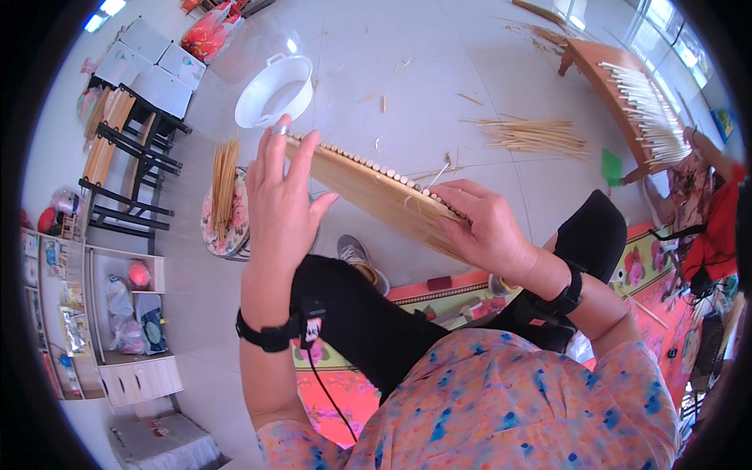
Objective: The person trims the ends of wooden sticks along the edge of a semi-circular wooden fan using shears and then weaves a white thread through the sticks to secure them.
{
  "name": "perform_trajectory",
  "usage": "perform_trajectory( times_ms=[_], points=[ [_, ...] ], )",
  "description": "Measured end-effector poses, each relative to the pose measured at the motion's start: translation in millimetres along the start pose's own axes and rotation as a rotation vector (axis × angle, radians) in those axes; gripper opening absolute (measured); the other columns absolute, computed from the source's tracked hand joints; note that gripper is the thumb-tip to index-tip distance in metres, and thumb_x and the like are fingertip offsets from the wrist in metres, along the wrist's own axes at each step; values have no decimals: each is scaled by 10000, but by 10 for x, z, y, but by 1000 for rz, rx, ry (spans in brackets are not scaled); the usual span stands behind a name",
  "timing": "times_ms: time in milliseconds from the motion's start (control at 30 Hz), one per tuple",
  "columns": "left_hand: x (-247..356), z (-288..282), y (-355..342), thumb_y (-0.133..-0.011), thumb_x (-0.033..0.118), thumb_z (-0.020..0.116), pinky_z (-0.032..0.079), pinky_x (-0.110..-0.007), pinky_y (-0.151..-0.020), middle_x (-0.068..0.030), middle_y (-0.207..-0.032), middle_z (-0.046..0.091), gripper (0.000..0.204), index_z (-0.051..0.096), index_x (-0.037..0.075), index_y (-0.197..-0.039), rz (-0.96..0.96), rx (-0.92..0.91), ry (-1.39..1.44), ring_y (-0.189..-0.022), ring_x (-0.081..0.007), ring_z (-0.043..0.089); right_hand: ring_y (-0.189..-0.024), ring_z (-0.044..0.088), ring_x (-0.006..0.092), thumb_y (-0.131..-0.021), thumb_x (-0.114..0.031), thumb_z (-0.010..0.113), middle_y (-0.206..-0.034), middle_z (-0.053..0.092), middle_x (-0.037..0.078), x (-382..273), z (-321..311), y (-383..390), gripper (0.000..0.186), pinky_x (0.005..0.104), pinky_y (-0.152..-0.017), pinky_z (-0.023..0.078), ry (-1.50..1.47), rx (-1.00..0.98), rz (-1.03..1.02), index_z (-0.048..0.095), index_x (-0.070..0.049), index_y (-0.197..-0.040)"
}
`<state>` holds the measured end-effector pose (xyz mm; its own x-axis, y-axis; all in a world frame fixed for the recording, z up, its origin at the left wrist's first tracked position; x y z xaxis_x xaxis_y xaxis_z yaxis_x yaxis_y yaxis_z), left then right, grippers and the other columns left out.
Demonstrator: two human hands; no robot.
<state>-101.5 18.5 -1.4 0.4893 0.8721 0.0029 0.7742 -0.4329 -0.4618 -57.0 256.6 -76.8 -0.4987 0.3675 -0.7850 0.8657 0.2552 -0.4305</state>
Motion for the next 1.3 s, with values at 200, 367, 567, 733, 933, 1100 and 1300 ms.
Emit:
perform_trajectory(
  times_ms=[200, 367, 567, 733, 933, 1100, 1300],
  points=[
    [-48, 268, -252, -678, 240, 831, 384, -475, -985, -82, -1160, 611, 528, 609, 105, -1138, 120, -249, 67, -1144, -293, 546, -840, 665, 313, -779, 31, 654, -1003, 670, 178, -55, -78, 41, 354, 351, -725, 547, 133, -4, -4, 651, 9, -1133],
    [88, 276, -316, -703, 313, 808, 466, -453, -712, -87, -688, 623, 329, 623, 75, -833, 155, -304, 120, -747, -331, 615, -769, 663, 308, -755, 0, 675, -880, 682, 148, 164, -284, -90, 297, 352, -715, 543, 183, 70, 116, 702, -40, -1048],
    [286, 380, -220, -766, 377, 772, 478, -434, -577, -149, -635, 625, 358, 644, 61, -877, -104, -122, 237, -633, -370, 622, -794, 652, 286, -754, -19, 719, -868, 687, 110, 114, -648, -445, 194, 368, -742, 527, 536, 508, -246, 698, -32, -947],
    [468, 646, -140, -787, 337, 756, 498, -435, -605, -177, -691, 652, 325, 680, 66, -951, -364, -58, 355, -671, -376, 647, -762, 652, 317, -867, -152, 666, -807, 686, 145, 271, -633, -572, 147, 391, -704, 522, 411, 489, 4, 693, -8, -861],
    [986, 924, 44, -850, 238, 685, 525, -462, -629, -151, -787, 682, 285, 635, 50, -1059, -393, 13, 402, -694, -372, 660, -588, 617, 316, -919, -245, 626, -691, 646, 176, 365, -567, -607, 279, 393, -576, 487, 363, 365, 191, 674, 20, -846],
    [1424, 887, 255, -878, 89, 617, 533, -457, -756, -225, -1157, 622, 473, 467, -29, -1310, -298, -23, 563, -910, -400, 651, -558, 579, 302, -939, -275, 605, -659, 616, 184, 338, -625, -494, 332, 390, -560, 453, 403, 325, 291, 643, 31, -818],
    [1805, 871, 372, -843, 82, 649, 521, -439, -888, -324, -1314, 482, 714, 280, -99, -1427, -138, -57, 690, -1133, -465, 556, -593, 608, 377, -900, -307, 632, -633, 603, 189, 182, -682, -306, 373, 436, -581, 480, 512, 263, 273, 573, 17, -725]
  ],
)
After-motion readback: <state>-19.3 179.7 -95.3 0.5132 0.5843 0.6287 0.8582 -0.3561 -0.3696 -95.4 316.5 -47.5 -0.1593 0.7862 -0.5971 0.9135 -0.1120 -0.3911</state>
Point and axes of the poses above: each hand's wrist, its own y-axis away from the middle knuckle, its own z-axis out of the palm, x = y × z, the point moved 3 cm from there along -y, towards the middle knuckle
